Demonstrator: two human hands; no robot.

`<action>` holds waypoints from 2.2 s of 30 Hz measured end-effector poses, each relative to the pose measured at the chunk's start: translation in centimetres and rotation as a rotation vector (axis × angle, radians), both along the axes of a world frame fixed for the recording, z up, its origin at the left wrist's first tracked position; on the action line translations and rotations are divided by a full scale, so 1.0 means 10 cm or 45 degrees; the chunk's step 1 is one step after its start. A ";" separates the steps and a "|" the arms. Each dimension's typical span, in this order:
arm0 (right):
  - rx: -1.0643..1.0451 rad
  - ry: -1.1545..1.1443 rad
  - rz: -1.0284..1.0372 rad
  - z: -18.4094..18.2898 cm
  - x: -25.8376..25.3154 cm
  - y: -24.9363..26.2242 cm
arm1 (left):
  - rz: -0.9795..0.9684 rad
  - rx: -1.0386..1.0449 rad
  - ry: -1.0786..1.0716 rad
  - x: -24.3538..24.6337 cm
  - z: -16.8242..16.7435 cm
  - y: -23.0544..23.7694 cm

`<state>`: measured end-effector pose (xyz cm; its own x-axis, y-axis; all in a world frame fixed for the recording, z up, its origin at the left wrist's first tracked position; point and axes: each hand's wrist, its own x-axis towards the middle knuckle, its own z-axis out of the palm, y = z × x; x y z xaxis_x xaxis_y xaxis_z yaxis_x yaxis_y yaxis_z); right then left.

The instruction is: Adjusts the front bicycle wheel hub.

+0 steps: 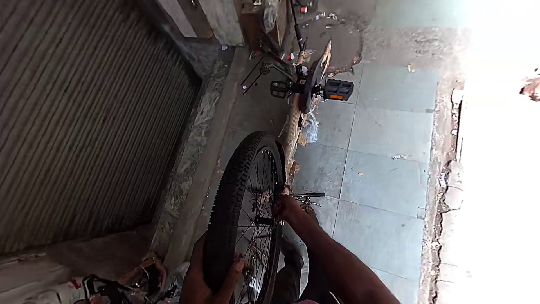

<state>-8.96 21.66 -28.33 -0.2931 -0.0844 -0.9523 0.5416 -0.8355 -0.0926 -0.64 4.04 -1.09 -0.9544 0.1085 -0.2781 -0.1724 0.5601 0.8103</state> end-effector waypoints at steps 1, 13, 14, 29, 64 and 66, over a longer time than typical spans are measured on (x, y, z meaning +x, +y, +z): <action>0.049 -0.017 -0.008 -0.10 -0.03 -0.05 | -0.006 0.001 -0.003 0.03 -0.01 -0.03; 0.250 -0.060 0.279 -0.69 -0.22 0.02 | -0.010 0.185 -0.026 0.13 -0.19 -0.13; 0.263 -0.052 0.259 -0.75 -0.20 0.00 | -0.008 0.175 -0.026 0.14 -0.18 -0.12; 0.453 0.611 0.598 -0.16 1.23 -0.04 | -0.031 0.603 -0.306 0.00 -0.27 -0.20; 0.735 0.648 0.581 0.11 1.09 -0.09 | 0.043 0.444 -0.669 -0.70 -2.18 -0.36; 0.767 0.673 0.564 0.28 1.04 -0.06 | 0.172 0.325 -0.727 -0.74 -1.47 0.06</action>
